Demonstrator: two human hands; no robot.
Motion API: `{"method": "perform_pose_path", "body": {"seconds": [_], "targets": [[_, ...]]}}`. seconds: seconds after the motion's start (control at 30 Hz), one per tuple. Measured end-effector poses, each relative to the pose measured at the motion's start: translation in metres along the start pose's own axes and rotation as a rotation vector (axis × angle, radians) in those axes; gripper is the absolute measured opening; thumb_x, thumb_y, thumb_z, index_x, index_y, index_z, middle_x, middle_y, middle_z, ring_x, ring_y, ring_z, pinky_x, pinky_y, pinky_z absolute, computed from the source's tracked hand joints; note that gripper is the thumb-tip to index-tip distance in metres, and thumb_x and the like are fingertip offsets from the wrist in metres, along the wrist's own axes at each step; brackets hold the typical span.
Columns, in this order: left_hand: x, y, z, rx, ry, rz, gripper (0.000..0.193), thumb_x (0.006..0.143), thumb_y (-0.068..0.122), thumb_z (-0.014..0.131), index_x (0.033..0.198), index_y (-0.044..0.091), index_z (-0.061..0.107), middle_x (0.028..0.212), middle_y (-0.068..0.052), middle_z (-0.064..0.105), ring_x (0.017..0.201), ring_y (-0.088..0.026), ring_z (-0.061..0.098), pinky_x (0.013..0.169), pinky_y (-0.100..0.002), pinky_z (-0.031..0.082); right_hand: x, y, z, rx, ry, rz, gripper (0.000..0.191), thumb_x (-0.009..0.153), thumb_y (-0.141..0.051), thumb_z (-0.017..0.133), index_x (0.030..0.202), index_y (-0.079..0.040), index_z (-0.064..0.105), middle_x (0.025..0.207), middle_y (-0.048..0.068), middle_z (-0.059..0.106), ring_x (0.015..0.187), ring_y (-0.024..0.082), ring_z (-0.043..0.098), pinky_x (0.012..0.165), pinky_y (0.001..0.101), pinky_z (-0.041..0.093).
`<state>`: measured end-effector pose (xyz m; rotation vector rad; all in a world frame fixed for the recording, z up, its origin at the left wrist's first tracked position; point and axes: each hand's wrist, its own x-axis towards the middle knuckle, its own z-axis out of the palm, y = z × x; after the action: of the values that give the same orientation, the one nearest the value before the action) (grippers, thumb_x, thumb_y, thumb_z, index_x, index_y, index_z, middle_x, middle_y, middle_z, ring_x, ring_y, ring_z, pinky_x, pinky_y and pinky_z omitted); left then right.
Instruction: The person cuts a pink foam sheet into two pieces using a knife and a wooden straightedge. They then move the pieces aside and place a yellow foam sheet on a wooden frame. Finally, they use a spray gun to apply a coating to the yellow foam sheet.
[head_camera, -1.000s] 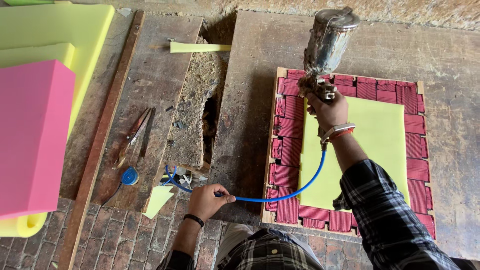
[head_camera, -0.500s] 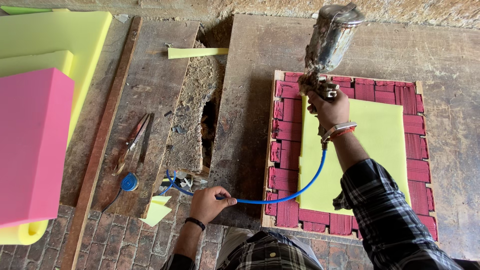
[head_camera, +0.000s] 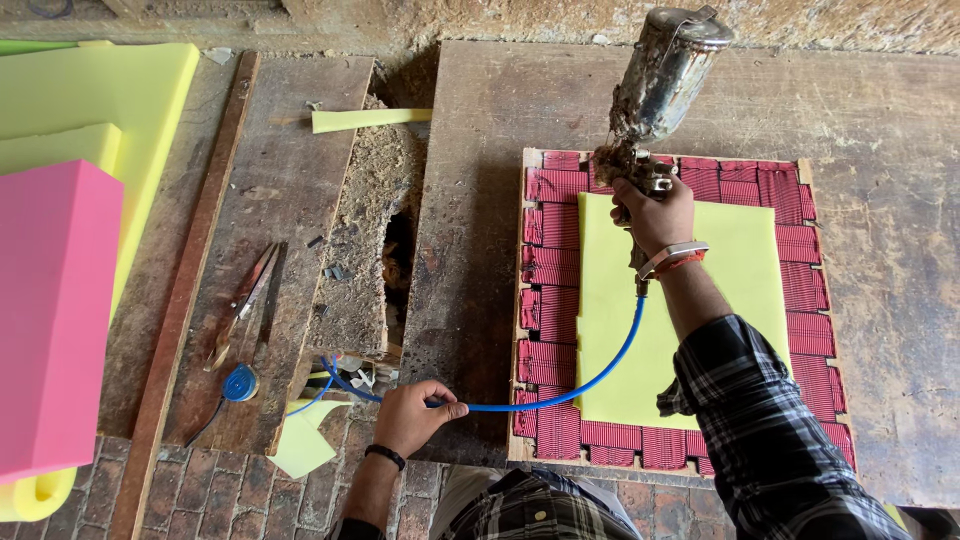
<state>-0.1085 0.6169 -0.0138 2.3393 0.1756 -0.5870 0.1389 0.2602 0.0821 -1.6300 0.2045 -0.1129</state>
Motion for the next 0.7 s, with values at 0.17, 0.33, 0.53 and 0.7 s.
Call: {"method": "perform_pose_path", "body": {"seconds": [0.17, 0.33, 0.53, 0.7], "targets": [[0.004, 0.007, 0.01, -0.022, -0.023, 0.077, 0.034, 0.071, 0.051, 0.084, 0.084, 0.019, 0.082, 0.084, 0.001, 0.081, 0.082, -0.011, 0.074, 0.071, -0.036, 0.059, 0.003, -0.001, -0.03, -0.149, 0.103, 0.039, 0.017, 0.095, -0.012, 0.076, 0.105, -0.001, 0.068, 0.085, 0.006, 0.075, 0.065, 0.012, 0.07, 0.056, 0.0278, 0.058], [0.009, 0.002, 0.004, 0.023, -0.071, 0.045, 0.037, 0.076, 0.054, 0.082, 0.085, 0.019, 0.084, 0.083, 0.001, 0.08, 0.076, -0.014, 0.072, 0.072, -0.035, 0.056, 0.003, -0.001, -0.053, -0.084, 0.127, 0.041, 0.016, 0.096, -0.01, 0.075, 0.105, 0.001, 0.069, 0.085, 0.007, 0.074, 0.064, 0.013, 0.07, 0.056, 0.0287, 0.058], [0.017, 0.021, 0.001, 0.066, -0.058, 0.019, 0.037, 0.072, 0.055, 0.083, 0.081, 0.019, 0.084, 0.073, 0.002, 0.079, 0.063, -0.012, 0.07, 0.059, -0.032, 0.055, 0.0, 0.004, -0.069, 0.022, 0.1, 0.067, 0.015, 0.094, -0.009, 0.074, 0.105, -0.001, 0.07, 0.085, 0.007, 0.074, 0.064, 0.013, 0.07, 0.055, 0.0288, 0.059], [0.021, 0.052, 0.018, 0.052, 0.013, 0.066, 0.036, 0.072, 0.054, 0.082, 0.082, 0.019, 0.084, 0.07, 0.005, 0.079, 0.056, -0.009, 0.068, 0.05, -0.029, 0.052, -0.007, -0.001, -0.106, -0.122, 0.232, 0.007, 0.016, 0.095, -0.009, 0.075, 0.106, 0.001, 0.069, 0.086, 0.006, 0.073, 0.066, 0.013, 0.069, 0.055, 0.0273, 0.056]]}}
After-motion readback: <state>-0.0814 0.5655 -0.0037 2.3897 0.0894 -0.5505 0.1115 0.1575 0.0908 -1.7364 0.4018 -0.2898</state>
